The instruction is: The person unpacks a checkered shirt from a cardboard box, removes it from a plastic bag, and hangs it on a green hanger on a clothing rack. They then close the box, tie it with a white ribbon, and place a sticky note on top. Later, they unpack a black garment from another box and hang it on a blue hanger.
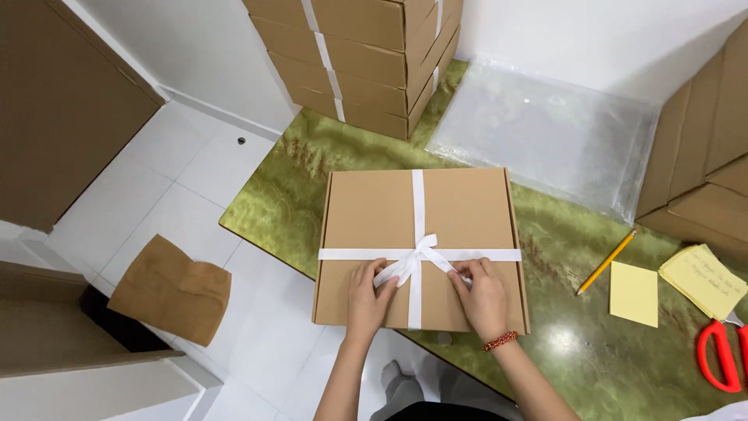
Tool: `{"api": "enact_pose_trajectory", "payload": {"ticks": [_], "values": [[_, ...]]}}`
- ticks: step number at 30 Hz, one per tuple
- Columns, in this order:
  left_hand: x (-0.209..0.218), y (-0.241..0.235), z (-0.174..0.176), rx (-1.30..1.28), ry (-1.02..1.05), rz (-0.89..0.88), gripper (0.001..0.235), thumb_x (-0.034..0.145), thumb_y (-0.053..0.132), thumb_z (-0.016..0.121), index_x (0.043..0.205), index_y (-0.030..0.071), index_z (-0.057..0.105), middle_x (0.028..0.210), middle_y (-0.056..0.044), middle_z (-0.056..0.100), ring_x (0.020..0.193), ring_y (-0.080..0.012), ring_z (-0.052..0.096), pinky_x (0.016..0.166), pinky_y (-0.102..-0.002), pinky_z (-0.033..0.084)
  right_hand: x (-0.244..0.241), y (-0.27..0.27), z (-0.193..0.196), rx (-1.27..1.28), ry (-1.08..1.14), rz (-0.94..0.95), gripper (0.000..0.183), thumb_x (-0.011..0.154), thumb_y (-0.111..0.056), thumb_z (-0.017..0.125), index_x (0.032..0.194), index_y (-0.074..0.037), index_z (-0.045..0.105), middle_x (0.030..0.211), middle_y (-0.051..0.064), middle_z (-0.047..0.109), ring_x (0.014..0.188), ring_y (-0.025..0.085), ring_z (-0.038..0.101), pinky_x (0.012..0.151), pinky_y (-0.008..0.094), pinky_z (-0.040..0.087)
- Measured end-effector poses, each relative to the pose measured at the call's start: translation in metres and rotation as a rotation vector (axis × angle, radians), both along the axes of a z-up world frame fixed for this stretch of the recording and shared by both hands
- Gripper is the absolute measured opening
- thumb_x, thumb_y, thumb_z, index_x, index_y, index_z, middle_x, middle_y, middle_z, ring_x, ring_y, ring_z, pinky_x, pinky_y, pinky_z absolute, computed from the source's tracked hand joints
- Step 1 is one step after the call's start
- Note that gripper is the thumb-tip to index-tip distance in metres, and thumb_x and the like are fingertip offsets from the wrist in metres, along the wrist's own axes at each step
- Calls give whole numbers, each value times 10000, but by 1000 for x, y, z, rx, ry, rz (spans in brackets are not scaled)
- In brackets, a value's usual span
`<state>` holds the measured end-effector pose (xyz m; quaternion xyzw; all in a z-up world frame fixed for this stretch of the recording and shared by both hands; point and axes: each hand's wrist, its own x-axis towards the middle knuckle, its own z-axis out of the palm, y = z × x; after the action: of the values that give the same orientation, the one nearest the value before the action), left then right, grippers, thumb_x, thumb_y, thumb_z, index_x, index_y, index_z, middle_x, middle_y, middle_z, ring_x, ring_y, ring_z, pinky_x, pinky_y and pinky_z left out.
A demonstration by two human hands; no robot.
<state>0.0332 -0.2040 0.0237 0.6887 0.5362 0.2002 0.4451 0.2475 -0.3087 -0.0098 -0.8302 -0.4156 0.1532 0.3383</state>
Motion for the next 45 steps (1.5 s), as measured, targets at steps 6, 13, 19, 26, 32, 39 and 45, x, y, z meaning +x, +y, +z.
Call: {"api": "enact_pose_trajectory", "payload": {"ticks": [6, 13, 19, 26, 32, 39, 45], "values": [[-13, 15, -32, 174, 30, -76, 160, 998, 335, 748, 992, 182, 793, 964, 2, 759, 1040, -221, 724, 946, -367, 580, 0, -1, 4, -43, -1, -44, 183, 938, -304, 814, 957, -129, 762, 959, 68, 697, 972, 334, 773, 815, 451, 616], [-54, 41, -41, 111, -91, 105, 141, 955, 238, 806, 954, 98, 790, 1147, -83, 666, 1086, -373, 735, 957, -454, 608, 23, -14, -12, -1, -53, -126, 162, 934, -312, 835, 935, -161, 775, 943, 37, 705, 948, 325, 758, 833, 446, 587], [-126, 70, -56, 349, -83, 317, 86, 958, 142, 778, 932, 72, 735, 1211, -141, 630, 1085, -408, 690, 968, -458, 541, 91, -62, -37, 84, -257, -331, 166, 1035, -283, 835, 1015, -136, 762, 973, 72, 687, 897, 338, 724, 848, 454, 557], [-92, 68, 9, 454, -101, 316, 287, 1036, 250, 717, 1292, 127, 673, 1286, -150, 608, 1288, -413, 575, 1129, -523, 418, 67, -60, 16, 381, -198, -363, 384, 967, -15, 848, 1325, -23, 711, 1218, 200, 540, 926, 407, 665, 831, 470, 529], [22, 65, -12, 38, -309, -16, 287, 1043, 289, 668, 1305, 183, 721, 1222, -127, 775, 1204, -358, 715, 996, -476, 575, -4, -25, 54, 39, 252, -123, 211, 992, -241, 751, 1182, -186, 826, 995, 145, 821, 969, 351, 795, 832, 431, 614], [161, 85, -48, -212, -225, -44, 289, 942, 441, 637, 1161, 273, 722, 1264, 20, 791, 1182, -144, 728, 1027, -293, 494, -28, -8, 15, -13, 494, 67, 266, 955, -244, 727, 1149, -110, 849, 1145, -3, 870, 1043, 91, 771, 963, 251, 579], [253, 18, 37, 77, -422, -409, 234, 1008, 322, 664, 1232, 322, 731, 1315, -13, 747, 1308, -342, 668, 1106, -529, 546, -25, -9, -42, -221, 158, -25, 300, 827, -300, 813, 1053, -105, 837, 949, 146, 839, 1006, 343, 799, 895, 513, 615]]}}
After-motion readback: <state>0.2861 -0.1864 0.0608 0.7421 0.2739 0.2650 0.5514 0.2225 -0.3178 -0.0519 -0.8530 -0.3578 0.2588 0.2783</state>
